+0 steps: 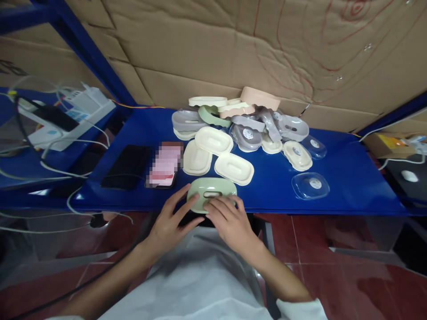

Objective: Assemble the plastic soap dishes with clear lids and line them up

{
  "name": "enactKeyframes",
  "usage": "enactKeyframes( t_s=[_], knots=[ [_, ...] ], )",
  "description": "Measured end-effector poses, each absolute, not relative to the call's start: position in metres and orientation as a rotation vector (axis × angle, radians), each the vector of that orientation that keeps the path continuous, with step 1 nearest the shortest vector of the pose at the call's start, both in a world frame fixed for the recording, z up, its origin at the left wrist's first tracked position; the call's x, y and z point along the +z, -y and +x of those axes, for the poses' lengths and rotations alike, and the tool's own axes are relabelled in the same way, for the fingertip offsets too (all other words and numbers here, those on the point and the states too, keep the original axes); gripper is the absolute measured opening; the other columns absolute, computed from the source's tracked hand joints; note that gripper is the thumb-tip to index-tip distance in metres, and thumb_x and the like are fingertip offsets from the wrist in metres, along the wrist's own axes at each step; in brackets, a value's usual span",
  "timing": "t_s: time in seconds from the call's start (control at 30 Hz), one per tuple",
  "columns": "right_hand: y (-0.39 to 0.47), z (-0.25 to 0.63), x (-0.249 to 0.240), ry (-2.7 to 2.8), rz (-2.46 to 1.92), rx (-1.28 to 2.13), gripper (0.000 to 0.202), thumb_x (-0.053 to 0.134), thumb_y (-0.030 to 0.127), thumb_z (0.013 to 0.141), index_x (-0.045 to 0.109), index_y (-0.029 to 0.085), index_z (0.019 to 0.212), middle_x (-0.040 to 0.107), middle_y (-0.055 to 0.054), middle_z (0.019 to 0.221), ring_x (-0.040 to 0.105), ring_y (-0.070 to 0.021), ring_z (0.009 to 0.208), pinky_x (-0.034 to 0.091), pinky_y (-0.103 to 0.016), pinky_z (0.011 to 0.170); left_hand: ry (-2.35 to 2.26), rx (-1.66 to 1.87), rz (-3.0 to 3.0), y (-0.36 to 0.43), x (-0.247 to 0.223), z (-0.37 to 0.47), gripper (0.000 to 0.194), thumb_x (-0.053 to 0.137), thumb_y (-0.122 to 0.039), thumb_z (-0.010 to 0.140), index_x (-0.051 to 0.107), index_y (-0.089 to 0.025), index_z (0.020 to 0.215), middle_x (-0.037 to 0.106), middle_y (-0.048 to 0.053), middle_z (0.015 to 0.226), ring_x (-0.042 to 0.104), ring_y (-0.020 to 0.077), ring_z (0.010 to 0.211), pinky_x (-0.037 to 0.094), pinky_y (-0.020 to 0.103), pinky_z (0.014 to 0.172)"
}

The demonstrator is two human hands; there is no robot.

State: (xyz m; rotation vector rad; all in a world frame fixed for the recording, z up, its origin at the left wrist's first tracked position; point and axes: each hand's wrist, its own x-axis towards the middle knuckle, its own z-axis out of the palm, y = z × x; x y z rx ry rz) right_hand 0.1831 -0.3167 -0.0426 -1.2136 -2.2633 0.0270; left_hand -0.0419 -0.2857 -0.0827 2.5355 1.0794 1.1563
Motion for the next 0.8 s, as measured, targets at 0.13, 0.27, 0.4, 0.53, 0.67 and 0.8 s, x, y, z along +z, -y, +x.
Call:
enactKeyframes(
  t_s=[0.13, 0.27, 0.4, 0.53, 0.67, 0.8],
  knots=[
    [0.316, 0.184, -0.042, 2.250, -1.210, 0.003, 0.024, 0.057, 0.020, 0.109, 0.066, 0.025, 0.130, 0.080, -0.005, 0.123, 0.070, -0.0192, 0.118, 0.039, -0.040, 0.110, -1.085, 1.225, 2.458, 0.282, -0.080, -0.040, 0.057, 0.075, -0.022, 0.098, 0.054, -0.026, 0.152, 0.055, 0.018, 0.155, 0.064, 0.0322, 0.136, 0.063, 0.049, 0.107],
    [0.314, 0.186, -0.046, 2.218, -1.218, -0.015, 0.023, 0.058, 0.018, 0.108, 0.068, 0.022, 0.128, 0.080, -0.006, 0.122, 0.070, -0.0188, 0.116, 0.038, -0.039, 0.112, -1.091, 1.221, 2.423, 0.280, -0.081, -0.038, 0.053, 0.074, -0.024, 0.099, 0.056, -0.026, 0.149, 0.057, 0.017, 0.153, 0.067, 0.0301, 0.132, 0.064, 0.046, 0.106],
    [0.319, 0.187, -0.058, 2.302, -1.208, 0.005, 0.029, 0.061, 0.022, 0.107, 0.065, 0.021, 0.136, 0.077, -0.007, 0.130, 0.067, -0.0205, 0.127, 0.032, -0.042, 0.122, -1.096, 1.224, 2.468, 0.281, -0.086, -0.037, 0.054, 0.076, -0.024, 0.098, 0.056, -0.025, 0.148, 0.056, 0.018, 0.155, 0.065, 0.0312, 0.137, 0.063, 0.047, 0.108],
    [0.327, 0.201, -0.064, 2.345, -1.274, -0.014, 0.045, 0.056, 0.011, 0.105, 0.060, 0.029, 0.147, 0.072, -0.004, 0.142, 0.056, -0.0204, 0.144, 0.016, -0.048, 0.132, -1.083, 1.203, 2.553, 0.280, -0.086, -0.036, 0.050, 0.078, -0.025, 0.097, 0.060, -0.021, 0.143, 0.060, 0.019, 0.149, 0.065, 0.0322, 0.136, 0.062, 0.049, 0.109],
    [0.331, 0.274, -0.060, 2.201, -1.479, -0.220, 0.053, 0.062, 0.034, 0.106, 0.051, 0.034, 0.158, 0.056, -0.009, 0.161, 0.046, -0.0278, 0.154, 0.021, -0.054, 0.131, -1.101, 1.169, 2.567, 0.280, -0.083, -0.036, 0.043, 0.076, -0.024, 0.098, 0.061, -0.018, 0.137, 0.058, 0.021, 0.152, 0.062, 0.0339, 0.141, 0.062, 0.049, 0.110],
    [0.344, 0.375, -0.067, 1.695, -2.077, -0.271, 0.067, 0.051, 0.053, 0.108, 0.036, 0.027, 0.168, 0.030, -0.018, 0.176, 0.025, -0.0420, 0.163, 0.024, -0.072, 0.126, -1.117, 1.149, 2.568, 0.283, -0.082, -0.035, 0.047, 0.073, -0.025, 0.100, 0.056, -0.023, 0.144, 0.055, 0.018, 0.159, 0.062, 0.0318, 0.142, 0.064, 0.045, 0.108]
  ],
)
